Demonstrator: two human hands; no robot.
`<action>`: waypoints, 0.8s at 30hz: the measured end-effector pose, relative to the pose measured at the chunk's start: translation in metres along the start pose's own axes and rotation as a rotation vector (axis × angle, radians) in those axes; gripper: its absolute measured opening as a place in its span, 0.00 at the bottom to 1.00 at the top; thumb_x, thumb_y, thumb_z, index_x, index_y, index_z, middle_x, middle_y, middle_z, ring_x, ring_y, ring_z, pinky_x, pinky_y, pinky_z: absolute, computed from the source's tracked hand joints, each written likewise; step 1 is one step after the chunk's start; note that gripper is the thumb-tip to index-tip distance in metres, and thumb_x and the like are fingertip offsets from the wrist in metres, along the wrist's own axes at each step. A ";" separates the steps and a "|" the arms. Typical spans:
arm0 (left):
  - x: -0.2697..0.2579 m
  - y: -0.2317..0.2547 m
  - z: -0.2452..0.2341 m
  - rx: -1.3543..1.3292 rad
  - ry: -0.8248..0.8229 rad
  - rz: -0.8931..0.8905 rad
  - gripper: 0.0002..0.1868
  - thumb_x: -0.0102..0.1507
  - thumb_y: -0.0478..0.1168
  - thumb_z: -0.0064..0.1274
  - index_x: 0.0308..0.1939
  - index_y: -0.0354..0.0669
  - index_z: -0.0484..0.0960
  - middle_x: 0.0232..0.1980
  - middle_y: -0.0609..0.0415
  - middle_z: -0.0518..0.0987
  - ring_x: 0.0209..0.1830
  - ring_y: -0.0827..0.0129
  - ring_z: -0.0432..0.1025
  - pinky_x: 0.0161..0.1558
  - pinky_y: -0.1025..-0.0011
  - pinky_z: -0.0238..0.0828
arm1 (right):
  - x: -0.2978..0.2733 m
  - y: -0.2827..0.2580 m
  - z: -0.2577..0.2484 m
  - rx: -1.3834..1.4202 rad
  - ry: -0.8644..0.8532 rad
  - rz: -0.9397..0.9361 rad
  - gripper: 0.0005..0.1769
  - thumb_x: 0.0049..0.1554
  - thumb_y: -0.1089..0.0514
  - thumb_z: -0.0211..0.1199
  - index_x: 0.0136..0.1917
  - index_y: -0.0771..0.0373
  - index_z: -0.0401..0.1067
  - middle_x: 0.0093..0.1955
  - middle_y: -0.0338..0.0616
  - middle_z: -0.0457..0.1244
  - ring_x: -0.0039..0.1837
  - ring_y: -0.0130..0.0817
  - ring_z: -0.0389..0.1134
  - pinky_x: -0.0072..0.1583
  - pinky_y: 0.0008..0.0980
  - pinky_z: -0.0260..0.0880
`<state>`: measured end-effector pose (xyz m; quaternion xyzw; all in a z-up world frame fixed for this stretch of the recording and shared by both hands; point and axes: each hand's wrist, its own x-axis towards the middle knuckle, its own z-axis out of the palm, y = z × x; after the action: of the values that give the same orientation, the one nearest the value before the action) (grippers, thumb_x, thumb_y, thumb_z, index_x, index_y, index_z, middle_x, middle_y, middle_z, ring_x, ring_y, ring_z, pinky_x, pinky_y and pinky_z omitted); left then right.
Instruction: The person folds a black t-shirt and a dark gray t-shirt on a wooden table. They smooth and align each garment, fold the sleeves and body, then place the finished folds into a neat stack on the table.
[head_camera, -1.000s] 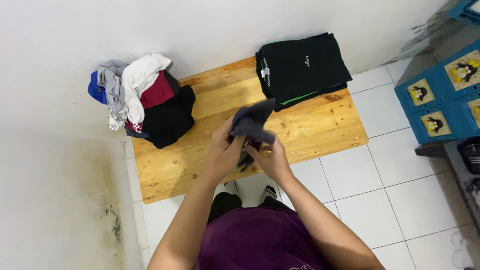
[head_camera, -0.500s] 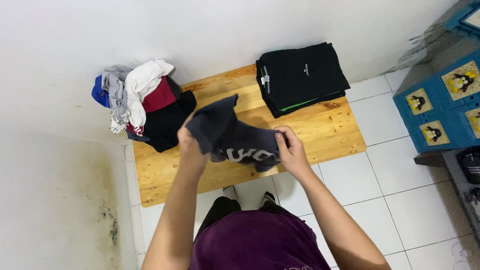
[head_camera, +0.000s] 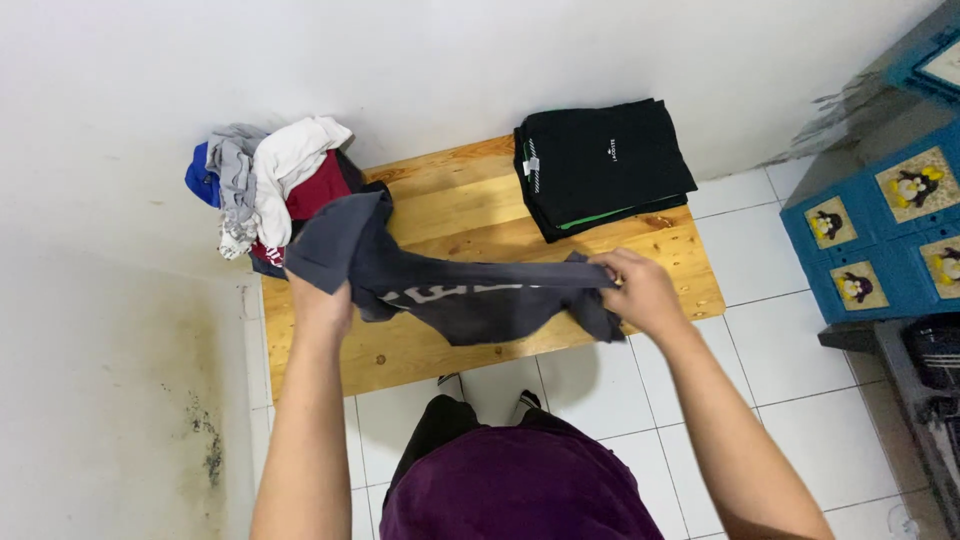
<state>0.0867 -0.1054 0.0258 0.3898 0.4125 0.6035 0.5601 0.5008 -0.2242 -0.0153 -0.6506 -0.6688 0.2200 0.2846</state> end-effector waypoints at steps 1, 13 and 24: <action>-0.002 0.002 -0.009 0.001 0.003 -0.002 0.24 0.68 0.51 0.41 0.65 0.50 0.77 0.62 0.48 0.79 0.62 0.58 0.75 0.67 0.57 0.70 | 0.000 0.004 -0.005 0.001 -0.003 0.000 0.20 0.45 0.68 0.67 0.52 0.55 0.80 0.37 0.47 0.65 0.47 0.50 0.71 0.52 0.46 0.70; 0.011 0.009 -0.065 -0.248 0.145 -0.038 0.31 0.67 0.67 0.41 0.68 0.60 0.75 0.68 0.55 0.77 0.67 0.62 0.74 0.72 0.60 0.69 | 0.019 0.018 -0.029 0.578 -0.181 0.234 0.12 0.69 0.53 0.50 0.51 0.60 0.71 0.43 0.41 0.61 0.50 0.35 0.62 0.56 0.34 0.63; 0.052 0.006 -0.119 -0.077 0.097 -0.214 0.29 0.74 0.58 0.33 0.70 0.48 0.74 0.57 0.50 0.80 0.56 0.65 0.77 0.67 0.62 0.74 | 0.037 -0.037 -0.054 -0.135 -0.128 0.235 0.09 0.64 0.54 0.60 0.57 0.53 0.70 0.48 0.54 0.72 0.54 0.62 0.72 0.56 0.54 0.69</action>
<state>-0.0300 -0.0610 -0.0101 0.2921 0.4549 0.5736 0.6153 0.5098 -0.1940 0.0532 -0.7267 -0.6182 0.2471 0.1694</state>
